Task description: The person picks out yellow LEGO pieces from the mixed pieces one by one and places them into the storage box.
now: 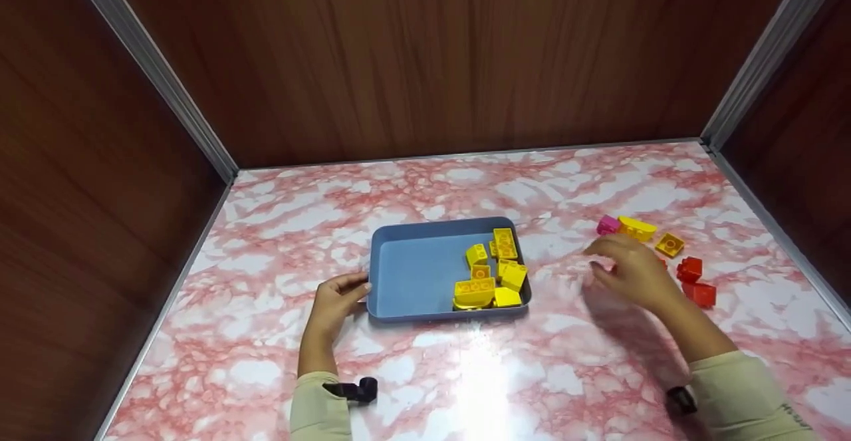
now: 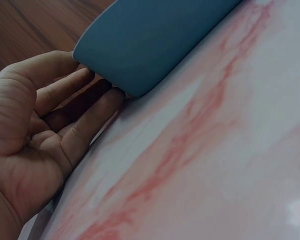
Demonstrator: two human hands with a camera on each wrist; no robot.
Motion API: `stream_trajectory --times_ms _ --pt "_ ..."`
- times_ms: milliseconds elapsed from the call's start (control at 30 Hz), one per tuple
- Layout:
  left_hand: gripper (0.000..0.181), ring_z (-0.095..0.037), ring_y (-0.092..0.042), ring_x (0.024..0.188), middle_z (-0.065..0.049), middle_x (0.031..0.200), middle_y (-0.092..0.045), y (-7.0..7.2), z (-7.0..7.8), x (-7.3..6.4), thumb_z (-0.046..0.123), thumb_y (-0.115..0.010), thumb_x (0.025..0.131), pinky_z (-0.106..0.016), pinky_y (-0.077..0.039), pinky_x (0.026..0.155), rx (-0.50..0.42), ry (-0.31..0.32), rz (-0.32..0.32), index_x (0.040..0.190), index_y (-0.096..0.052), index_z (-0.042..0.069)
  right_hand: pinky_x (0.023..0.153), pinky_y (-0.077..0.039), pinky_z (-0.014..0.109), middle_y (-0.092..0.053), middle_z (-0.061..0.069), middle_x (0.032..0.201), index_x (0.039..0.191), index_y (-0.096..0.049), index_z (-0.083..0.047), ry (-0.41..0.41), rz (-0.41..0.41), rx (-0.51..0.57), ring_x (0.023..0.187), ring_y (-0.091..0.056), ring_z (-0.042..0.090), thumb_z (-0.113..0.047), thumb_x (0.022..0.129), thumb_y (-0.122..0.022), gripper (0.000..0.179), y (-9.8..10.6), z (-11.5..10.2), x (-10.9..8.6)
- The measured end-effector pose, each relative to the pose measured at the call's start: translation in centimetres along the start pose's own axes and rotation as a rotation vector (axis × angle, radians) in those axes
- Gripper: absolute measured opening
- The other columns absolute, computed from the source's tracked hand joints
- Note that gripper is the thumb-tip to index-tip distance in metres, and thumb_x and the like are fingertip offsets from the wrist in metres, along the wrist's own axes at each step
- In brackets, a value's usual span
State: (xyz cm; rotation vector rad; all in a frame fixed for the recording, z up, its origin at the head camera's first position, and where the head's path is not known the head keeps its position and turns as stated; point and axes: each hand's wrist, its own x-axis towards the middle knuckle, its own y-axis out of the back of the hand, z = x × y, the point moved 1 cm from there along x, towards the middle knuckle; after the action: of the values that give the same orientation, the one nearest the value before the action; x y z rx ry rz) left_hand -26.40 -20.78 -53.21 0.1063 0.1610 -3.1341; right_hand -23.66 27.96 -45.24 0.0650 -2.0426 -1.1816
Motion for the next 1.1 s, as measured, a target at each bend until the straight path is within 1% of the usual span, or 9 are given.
stream_trajectory --times_ms 67,133,267,400,500,633,833,933,1100 --pt "0.034 -0.019 -0.066 0.082 -0.018 0.105 -0.067 0.1 0.0 0.0 -0.004 -0.070 0.085 -0.034 -0.060 0.070 -0.002 0.005 0.005 0.115 -0.062 -0.016 0.082 -0.050 0.035 -0.069 0.010 0.093 0.092 -0.071 -0.001 -0.043 0.004 -0.020 0.092 -0.062 0.029 0.012 0.069 -0.078 0.027 0.5 1.0 -0.3" --pt "0.033 -0.019 -0.066 0.082 -0.018 0.105 -0.067 0.1 0.0 0.0 -0.004 -0.070 0.085 -0.034 -0.061 0.070 -0.001 0.008 0.013 0.115 -0.062 -0.015 0.085 -0.051 0.041 -0.070 0.011 0.094 0.093 -0.071 0.000 -0.102 -0.008 -0.025 0.094 -0.062 0.031 0.011 0.071 -0.077 0.025 0.9 1.9 -0.5" --pt "0.032 -0.019 -0.066 0.082 -0.016 0.105 -0.067 0.0 0.0 -0.2 -0.005 -0.070 0.084 -0.035 -0.061 0.071 0.003 0.016 0.030 0.115 -0.063 -0.014 0.077 -0.055 0.052 -0.069 0.014 0.094 0.092 -0.071 0.001 -0.214 -0.016 -0.044 0.088 -0.061 0.032 0.008 0.075 -0.076 0.019 1.5 3.4 -0.9" --pt "0.033 -0.020 -0.066 0.080 -0.017 0.105 -0.067 0.1 0.0 -0.2 -0.004 -0.070 0.085 -0.034 -0.061 0.071 0.012 0.031 0.028 0.116 -0.063 -0.013 0.069 -0.056 0.054 -0.067 0.019 0.094 0.093 -0.071 0.004 -0.287 -0.022 -0.051 0.080 -0.061 0.033 0.006 0.078 -0.072 0.015 2.0 4.9 -1.0" --pt "0.033 -0.020 -0.066 0.078 -0.018 0.103 -0.067 0.1 0.1 -0.2 -0.003 -0.070 0.086 -0.033 -0.060 0.070 0.018 0.030 0.018 0.116 -0.063 -0.014 0.075 -0.053 0.058 -0.065 0.021 0.100 0.096 -0.070 0.006 -0.384 -0.063 -0.047 0.086 -0.059 0.038 0.001 0.082 -0.069 0.015 2.4 6.0 -1.1" --pt "0.034 -0.019 -0.067 0.080 -0.017 0.103 -0.068 0.1 0.0 -0.2 -0.003 -0.070 0.086 -0.033 -0.061 0.070 0.021 0.013 0.013 0.116 -0.062 -0.015 0.090 -0.044 0.066 -0.059 0.025 0.112 0.100 -0.068 0.007 -0.515 -0.111 -0.064 0.101 -0.051 0.045 -0.003 0.084 -0.065 0.019 2.5 7.5 -1.0" --pt "0.033 -0.019 -0.067 0.081 -0.018 0.105 -0.068 0.0 0.0 -0.1 -0.003 -0.070 0.085 -0.035 -0.061 0.071 0.027 0.012 0.019 0.116 -0.063 -0.015 0.102 -0.032 0.069 -0.049 0.031 0.127 0.113 -0.062 0.011 -0.599 -0.152 -0.059 0.119 -0.040 0.052 -0.004 0.084 -0.066 0.033 2.2 9.4 -0.3" --pt "0.032 -0.020 -0.067 0.080 -0.018 0.104 -0.068 0.0 0.0 -0.1 -0.004 -0.069 0.085 -0.035 -0.061 0.071 0.020 0.018 0.021 0.115 -0.063 -0.014 0.105 -0.029 0.068 -0.044 0.035 0.133 0.122 -0.057 0.012 -0.638 -0.212 -0.043 0.123 -0.036 0.054 -0.007 0.087 -0.067 0.041 1.9 10.1 0.1" --pt "0.031 -0.021 -0.067 0.083 -0.018 0.103 -0.068 -0.1 0.1 -0.1 -0.005 -0.069 0.085 -0.036 -0.061 0.072 0.013 0.023 0.022 0.114 -0.064 -0.013 0.105 -0.029 0.067 -0.040 0.038 0.135 0.130 -0.050 0.012 -0.747 -0.327 -0.018 0.120 -0.038 0.054 -0.012 0.093 -0.063 0.046 1.5 10.8 0.5"
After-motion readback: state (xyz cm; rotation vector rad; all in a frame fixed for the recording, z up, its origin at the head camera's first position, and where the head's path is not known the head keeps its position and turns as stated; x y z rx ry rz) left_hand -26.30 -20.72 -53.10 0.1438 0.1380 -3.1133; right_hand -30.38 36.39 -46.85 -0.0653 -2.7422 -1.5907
